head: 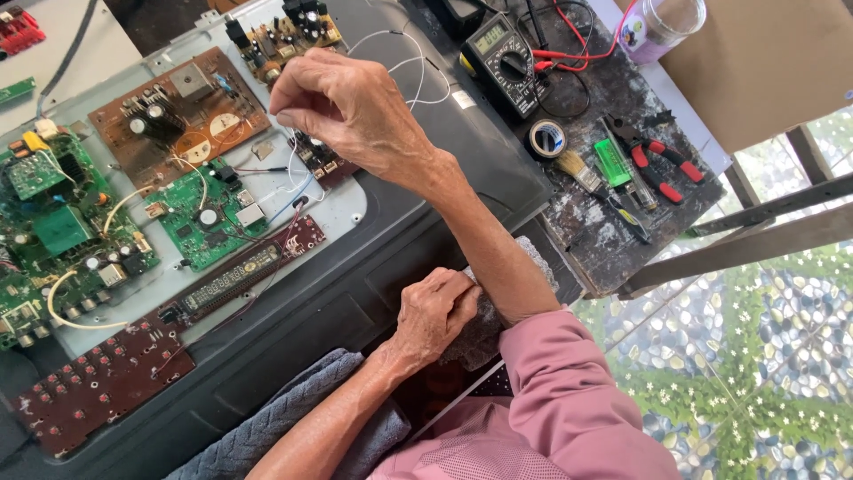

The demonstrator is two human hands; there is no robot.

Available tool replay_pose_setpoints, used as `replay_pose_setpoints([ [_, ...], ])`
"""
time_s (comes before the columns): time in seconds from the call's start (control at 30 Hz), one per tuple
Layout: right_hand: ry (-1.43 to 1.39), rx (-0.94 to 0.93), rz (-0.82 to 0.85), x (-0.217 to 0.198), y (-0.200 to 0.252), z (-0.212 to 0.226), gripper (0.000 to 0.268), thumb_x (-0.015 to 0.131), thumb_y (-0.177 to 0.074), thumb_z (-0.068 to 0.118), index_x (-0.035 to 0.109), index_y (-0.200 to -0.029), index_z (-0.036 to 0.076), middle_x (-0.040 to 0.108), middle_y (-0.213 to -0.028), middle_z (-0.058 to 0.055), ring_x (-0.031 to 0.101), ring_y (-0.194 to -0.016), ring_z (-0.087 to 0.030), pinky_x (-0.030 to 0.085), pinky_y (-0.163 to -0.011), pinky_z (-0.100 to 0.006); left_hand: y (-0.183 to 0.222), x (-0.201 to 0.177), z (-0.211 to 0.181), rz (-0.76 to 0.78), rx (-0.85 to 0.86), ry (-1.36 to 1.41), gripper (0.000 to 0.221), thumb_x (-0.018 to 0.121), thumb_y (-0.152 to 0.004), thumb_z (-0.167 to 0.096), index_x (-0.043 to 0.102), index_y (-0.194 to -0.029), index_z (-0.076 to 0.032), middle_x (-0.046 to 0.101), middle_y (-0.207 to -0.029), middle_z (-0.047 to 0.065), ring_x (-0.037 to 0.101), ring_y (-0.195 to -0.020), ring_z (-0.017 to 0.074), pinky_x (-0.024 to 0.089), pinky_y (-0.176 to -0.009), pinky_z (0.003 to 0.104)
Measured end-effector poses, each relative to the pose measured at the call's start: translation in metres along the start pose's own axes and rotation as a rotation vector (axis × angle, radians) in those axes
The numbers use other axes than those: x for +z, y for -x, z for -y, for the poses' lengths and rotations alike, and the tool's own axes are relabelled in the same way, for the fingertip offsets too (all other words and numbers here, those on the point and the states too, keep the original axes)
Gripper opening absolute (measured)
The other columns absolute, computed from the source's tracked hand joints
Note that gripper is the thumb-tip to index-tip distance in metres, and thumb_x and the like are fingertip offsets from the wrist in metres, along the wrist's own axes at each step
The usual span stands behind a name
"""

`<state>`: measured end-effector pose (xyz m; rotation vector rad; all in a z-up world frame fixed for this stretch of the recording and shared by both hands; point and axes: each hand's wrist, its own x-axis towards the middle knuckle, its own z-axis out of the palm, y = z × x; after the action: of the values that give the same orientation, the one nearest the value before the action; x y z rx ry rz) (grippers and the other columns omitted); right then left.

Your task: The person is repairing a television by inspecting and manipulating wires and components on various internal circuit boards.

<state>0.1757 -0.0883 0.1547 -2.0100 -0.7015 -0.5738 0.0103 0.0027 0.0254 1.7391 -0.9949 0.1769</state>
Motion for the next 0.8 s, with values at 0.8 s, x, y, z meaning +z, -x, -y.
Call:
replay_pose_setpoints([
  [0.8,0.118,0.016,0.111,-0.024,0.004,-0.035,0.008,0.080,-0.088,0.000,0.075,-0.090,0.006,0.074,-0.090,-0.006,0.069,-0.085,-0.018,0.048,-0.078,-0.030,0.011,0.010,0.010,-0.017,-0.036,-0.081,0.018,0.068,-0.099,-0.019,0.066,-0.086,-0.007,0.069,-0.086,0.010,0.069,-0.082,0.0260,0.055,-0.068,0.039],
])
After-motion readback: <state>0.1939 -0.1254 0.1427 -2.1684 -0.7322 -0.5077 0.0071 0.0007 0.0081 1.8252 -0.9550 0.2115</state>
